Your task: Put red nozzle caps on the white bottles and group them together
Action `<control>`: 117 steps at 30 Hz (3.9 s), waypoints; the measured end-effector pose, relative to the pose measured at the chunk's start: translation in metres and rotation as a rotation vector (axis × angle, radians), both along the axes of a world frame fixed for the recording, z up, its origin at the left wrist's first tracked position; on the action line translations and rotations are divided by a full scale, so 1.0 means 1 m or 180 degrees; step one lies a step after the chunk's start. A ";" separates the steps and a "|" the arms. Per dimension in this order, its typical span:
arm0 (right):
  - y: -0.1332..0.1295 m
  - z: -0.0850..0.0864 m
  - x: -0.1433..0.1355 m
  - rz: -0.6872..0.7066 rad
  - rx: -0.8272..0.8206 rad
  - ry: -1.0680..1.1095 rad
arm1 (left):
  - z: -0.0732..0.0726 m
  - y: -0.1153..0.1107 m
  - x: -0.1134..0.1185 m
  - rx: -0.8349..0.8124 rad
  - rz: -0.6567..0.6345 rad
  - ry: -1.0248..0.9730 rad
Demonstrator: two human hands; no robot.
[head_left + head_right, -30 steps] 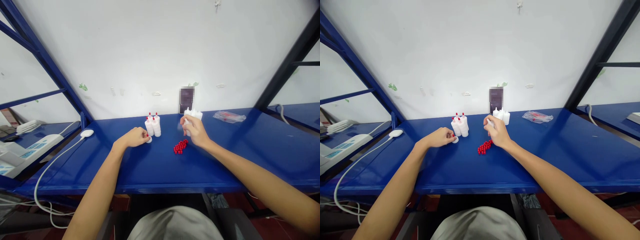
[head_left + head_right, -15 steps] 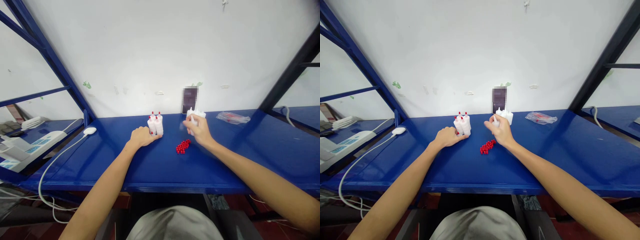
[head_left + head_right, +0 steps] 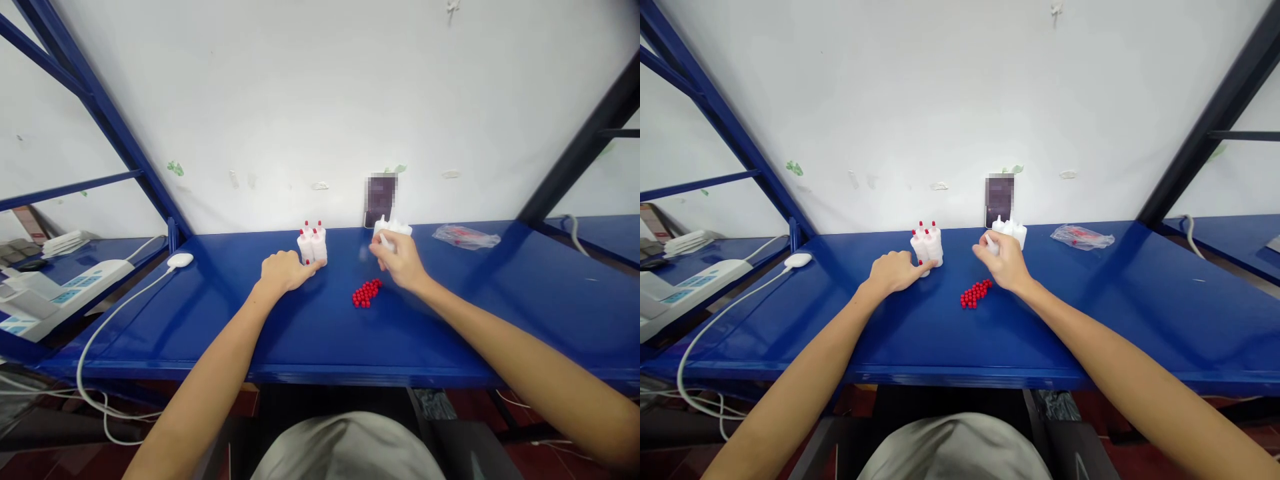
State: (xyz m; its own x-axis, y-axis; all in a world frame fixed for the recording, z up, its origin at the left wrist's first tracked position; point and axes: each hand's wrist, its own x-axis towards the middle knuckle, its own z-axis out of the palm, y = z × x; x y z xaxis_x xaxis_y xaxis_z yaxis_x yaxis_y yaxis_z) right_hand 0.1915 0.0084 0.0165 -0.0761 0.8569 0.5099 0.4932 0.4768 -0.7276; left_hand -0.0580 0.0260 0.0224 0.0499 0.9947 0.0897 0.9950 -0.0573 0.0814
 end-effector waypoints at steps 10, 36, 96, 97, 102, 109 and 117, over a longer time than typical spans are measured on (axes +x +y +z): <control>0.005 0.021 0.047 0.0977 -0.1031 -0.2422 | 0.017 -0.019 0.002 -0.0531 -0.1891 -0.1604; -0.007 0.020 0.018 0.1369 -0.0665 -0.0959 | -0.001 -0.022 0.022 -0.0154 -0.2339 -0.2300; -0.020 0.003 -0.007 0.0922 0.0241 -0.1793 | -0.027 -0.018 0.039 0.1703 -0.2967 -0.1583; -0.020 0.003 -0.007 0.0899 0.0223 -0.1729 | -0.027 -0.018 0.038 0.1695 -0.2949 -0.1522; -0.020 0.002 -0.008 0.0787 0.0321 -0.1868 | -0.026 -0.019 0.037 0.1426 -0.2961 -0.1285; -0.021 0.007 -0.006 0.0637 0.0431 -0.2204 | -0.024 -0.023 0.037 0.1448 -0.2993 -0.1246; -0.023 0.009 -0.008 0.0696 0.0679 -0.2476 | -0.020 -0.025 0.036 0.1615 -0.3106 -0.0705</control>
State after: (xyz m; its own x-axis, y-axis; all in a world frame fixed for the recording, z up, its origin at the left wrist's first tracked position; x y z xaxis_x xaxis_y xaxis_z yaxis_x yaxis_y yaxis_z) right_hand 0.1840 -0.0145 0.0256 -0.6268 0.6729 0.3929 0.6979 0.7091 -0.1010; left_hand -0.0215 0.0013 0.0023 0.7207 0.3842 0.5770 0.4724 -0.8814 -0.0033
